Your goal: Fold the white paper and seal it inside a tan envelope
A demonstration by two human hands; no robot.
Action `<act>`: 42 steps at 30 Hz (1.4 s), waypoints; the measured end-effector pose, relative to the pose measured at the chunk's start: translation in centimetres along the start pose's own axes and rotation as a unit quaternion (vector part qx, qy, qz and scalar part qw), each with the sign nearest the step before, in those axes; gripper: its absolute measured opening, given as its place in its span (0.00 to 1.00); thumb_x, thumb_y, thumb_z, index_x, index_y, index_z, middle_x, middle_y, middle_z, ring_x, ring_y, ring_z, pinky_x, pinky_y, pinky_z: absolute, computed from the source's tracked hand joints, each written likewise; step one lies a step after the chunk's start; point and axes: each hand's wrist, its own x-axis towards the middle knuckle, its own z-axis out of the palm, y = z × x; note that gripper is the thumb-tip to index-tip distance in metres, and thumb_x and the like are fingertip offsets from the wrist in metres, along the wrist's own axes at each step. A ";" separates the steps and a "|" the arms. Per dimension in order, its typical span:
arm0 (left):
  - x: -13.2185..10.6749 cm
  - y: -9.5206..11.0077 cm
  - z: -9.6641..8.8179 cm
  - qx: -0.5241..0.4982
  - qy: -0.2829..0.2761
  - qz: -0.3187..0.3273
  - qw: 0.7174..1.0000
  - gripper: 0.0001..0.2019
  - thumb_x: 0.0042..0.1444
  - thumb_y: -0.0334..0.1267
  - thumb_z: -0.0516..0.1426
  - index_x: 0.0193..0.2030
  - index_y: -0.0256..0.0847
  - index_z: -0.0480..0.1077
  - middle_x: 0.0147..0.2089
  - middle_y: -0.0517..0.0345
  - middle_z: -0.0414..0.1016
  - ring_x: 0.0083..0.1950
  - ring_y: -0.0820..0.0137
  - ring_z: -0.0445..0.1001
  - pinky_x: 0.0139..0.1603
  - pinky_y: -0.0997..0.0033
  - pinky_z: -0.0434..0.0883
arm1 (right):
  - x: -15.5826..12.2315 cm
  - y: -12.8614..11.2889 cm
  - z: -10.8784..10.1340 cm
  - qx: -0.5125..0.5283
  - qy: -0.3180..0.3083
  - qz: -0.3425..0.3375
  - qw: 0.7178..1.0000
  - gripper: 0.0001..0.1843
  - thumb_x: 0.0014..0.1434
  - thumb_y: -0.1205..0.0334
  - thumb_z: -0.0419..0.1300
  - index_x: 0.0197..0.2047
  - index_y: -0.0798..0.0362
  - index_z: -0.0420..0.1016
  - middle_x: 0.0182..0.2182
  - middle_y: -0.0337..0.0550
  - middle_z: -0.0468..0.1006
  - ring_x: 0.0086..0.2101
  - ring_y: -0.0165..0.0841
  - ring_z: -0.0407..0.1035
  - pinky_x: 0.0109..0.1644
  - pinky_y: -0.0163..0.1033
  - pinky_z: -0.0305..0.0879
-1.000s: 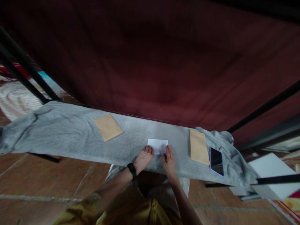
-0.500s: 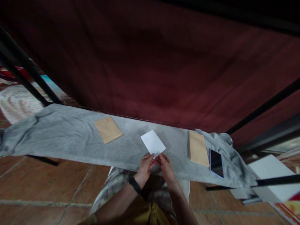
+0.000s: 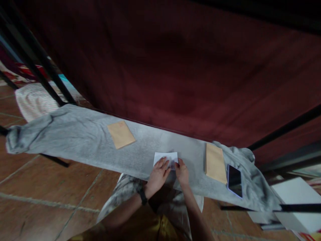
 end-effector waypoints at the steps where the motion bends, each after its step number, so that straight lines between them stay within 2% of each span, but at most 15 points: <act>1: 0.6 -0.4 0.0 0.067 -0.009 0.013 0.998 0.23 0.68 0.47 0.49 0.62 0.36 0.69 0.69 0.41 0.63 0.70 0.54 0.60 0.68 0.48 0.60 | -0.2 0.1 0.1 -0.045 0.014 -0.010 0.999 0.20 0.61 0.58 0.52 0.54 0.53 0.74 0.42 0.51 0.81 0.38 0.41 0.75 0.44 0.42 0.68; 3: 1.4 -1.1 0.3 0.170 -0.034 0.022 0.985 0.26 0.68 0.48 0.48 0.65 0.33 0.66 0.72 0.38 0.58 0.73 0.51 0.55 0.70 0.44 0.57 | -0.7 0.3 0.3 -0.147 0.040 -0.039 0.988 0.22 0.64 0.60 0.49 0.59 0.54 0.70 0.45 0.54 0.79 0.41 0.43 0.75 0.45 0.43 0.68; 5: 2.0 -1.7 0.8 0.231 -0.054 0.036 0.971 0.27 0.69 0.49 0.46 0.66 0.34 0.64 0.72 0.40 0.57 0.74 0.52 0.53 0.71 0.43 0.54 | -1.1 0.3 0.6 -0.225 0.063 -0.070 0.970 0.23 0.65 0.61 0.48 0.60 0.55 0.70 0.46 0.56 0.78 0.44 0.45 0.73 0.47 0.46 0.68; 8: 2.4 -2.4 1.8 0.277 -0.069 0.057 0.957 0.25 0.70 0.47 0.44 0.69 0.40 0.62 0.73 0.47 0.56 0.74 0.56 0.52 0.72 0.45 0.51 | -1.3 0.0 1.2 -0.263 0.079 -0.120 0.954 0.23 0.67 0.62 0.46 0.59 0.58 0.70 0.50 0.59 0.76 0.51 0.46 0.70 0.55 0.50 0.65; 12: 2.5 -3.3 2.4 0.312 -0.087 0.087 0.942 0.25 0.69 0.39 0.44 0.71 0.41 0.57 0.74 0.48 0.55 0.75 0.59 0.51 0.73 0.48 0.49 | -1.4 -0.7 2.6 -0.243 0.007 -0.203 0.949 0.25 0.70 0.64 0.40 0.63 0.60 0.67 0.60 0.57 0.71 0.60 0.40 0.64 0.63 0.48 0.60; 16: 2.5 -4.1 2.1 0.336 -0.094 0.110 0.931 0.28 0.66 0.33 0.44 0.73 0.38 0.51 0.74 0.46 0.55 0.75 0.63 0.50 0.73 0.53 0.49 | -1.6 -0.8 3.5 -0.312 -0.059 -0.265 0.910 0.25 0.70 0.64 0.41 0.65 0.53 0.66 0.66 0.50 0.65 0.66 0.40 0.54 0.68 0.53 0.50; 19: 2.5 -4.3 1.7 0.330 -0.079 0.106 0.935 0.28 0.67 0.34 0.44 0.73 0.36 0.52 0.73 0.46 0.55 0.75 0.64 0.51 0.73 0.56 0.50 | -1.7 -0.5 3.5 -0.351 -0.053 -0.260 0.898 0.26 0.71 0.61 0.41 0.68 0.54 0.62 0.68 0.51 0.61 0.67 0.40 0.53 0.69 0.53 0.47; 24: 2.1 -4.6 0.6 0.299 -0.039 0.088 0.949 0.27 0.69 0.43 0.43 0.71 0.34 0.55 0.73 0.45 0.57 0.74 0.63 0.52 0.74 0.56 0.49 | -1.3 0.8 2.2 -0.381 -0.013 -0.235 0.894 0.28 0.72 0.59 0.42 0.71 0.60 0.55 0.68 0.57 0.60 0.67 0.42 0.54 0.68 0.54 0.50; 29: 1.6 -5.1 -0.8 0.280 -0.026 0.061 0.958 0.29 0.68 0.47 0.44 0.71 0.34 0.55 0.72 0.44 0.57 0.74 0.61 0.53 0.74 0.54 0.49 | -0.8 1.7 0.5 -0.367 0.014 -0.237 0.900 0.27 0.72 0.61 0.44 0.71 0.58 0.55 0.66 0.57 0.62 0.65 0.43 0.57 0.67 0.57 0.52; 32: 1.5 -5.3 -1.5 0.275 -0.016 0.049 0.960 0.29 0.68 0.47 0.44 0.72 0.35 0.55 0.72 0.45 0.57 0.74 0.61 0.53 0.74 0.53 0.49 | -0.9 1.8 0.0 -0.353 0.022 -0.236 0.905 0.26 0.72 0.61 0.44 0.70 0.56 0.57 0.66 0.56 0.64 0.65 0.43 0.58 0.66 0.58 0.52; 37: 1.3 -5.4 -2.2 0.282 -0.010 0.026 0.959 0.28 0.68 0.46 0.44 0.71 0.35 0.57 0.72 0.45 0.57 0.74 0.60 0.54 0.74 0.52 0.49 | -2.4 2.5 -0.6 -0.349 0.026 -0.227 0.909 0.27 0.72 0.59 0.44 0.70 0.59 0.58 0.65 0.57 0.65 0.65 0.43 0.57 0.67 0.56 0.51; 42: 1.5 -3.7 -1.3 0.287 -0.006 0.012 0.958 0.28 0.68 0.42 0.44 0.70 0.29 0.58 0.73 0.41 0.56 0.74 0.56 0.52 0.74 0.50 0.49 | -3.9 3.1 -1.4 -0.350 0.037 -0.223 0.909 0.27 0.72 0.59 0.43 0.70 0.57 0.58 0.66 0.54 0.64 0.65 0.42 0.57 0.68 0.56 0.49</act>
